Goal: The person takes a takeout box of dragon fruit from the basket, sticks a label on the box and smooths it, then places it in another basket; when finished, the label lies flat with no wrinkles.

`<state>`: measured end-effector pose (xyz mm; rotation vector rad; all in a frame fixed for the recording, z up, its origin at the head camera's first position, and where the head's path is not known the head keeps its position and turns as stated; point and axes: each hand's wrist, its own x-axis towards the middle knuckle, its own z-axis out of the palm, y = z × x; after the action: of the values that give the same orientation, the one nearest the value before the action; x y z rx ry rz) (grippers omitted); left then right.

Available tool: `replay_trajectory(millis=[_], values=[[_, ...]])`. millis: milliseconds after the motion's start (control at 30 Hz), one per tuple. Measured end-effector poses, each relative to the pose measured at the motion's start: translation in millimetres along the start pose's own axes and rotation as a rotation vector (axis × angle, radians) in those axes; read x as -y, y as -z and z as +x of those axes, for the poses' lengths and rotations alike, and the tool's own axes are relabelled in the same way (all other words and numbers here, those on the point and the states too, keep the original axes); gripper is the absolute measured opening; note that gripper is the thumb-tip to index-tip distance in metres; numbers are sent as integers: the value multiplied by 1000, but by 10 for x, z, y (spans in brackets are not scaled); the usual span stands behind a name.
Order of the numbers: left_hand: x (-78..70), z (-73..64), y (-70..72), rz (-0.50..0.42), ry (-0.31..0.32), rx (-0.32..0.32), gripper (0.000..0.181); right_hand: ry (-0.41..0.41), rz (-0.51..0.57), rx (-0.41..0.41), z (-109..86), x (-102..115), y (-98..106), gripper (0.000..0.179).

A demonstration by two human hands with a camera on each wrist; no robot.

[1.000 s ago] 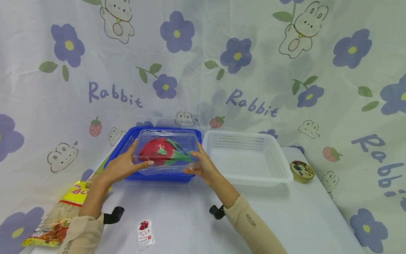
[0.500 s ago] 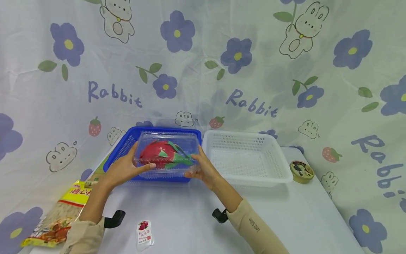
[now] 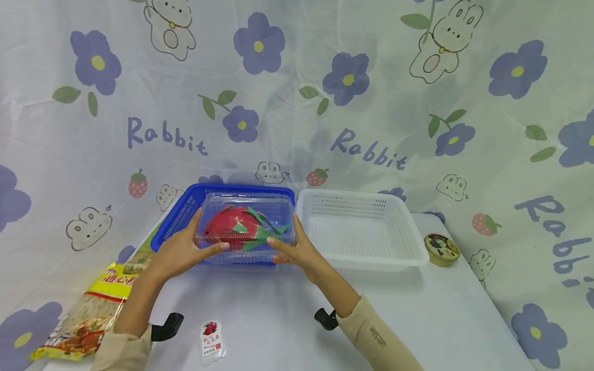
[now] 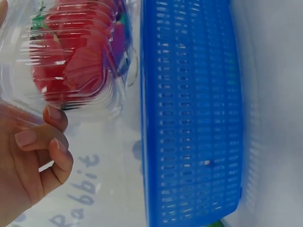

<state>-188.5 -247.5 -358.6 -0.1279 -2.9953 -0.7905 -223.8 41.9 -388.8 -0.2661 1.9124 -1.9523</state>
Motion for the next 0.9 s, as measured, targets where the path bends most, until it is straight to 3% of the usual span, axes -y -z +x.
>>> replay_trajectory(millis=[400, 900], values=[[-88, -93, 17, 24, -9, -24, 117, 103, 1, -3, -118, 2, -30, 111], [-122, -177, -24, 30, -19, -37, 118, 127, -17, -32, -229, -18, -50, 110]])
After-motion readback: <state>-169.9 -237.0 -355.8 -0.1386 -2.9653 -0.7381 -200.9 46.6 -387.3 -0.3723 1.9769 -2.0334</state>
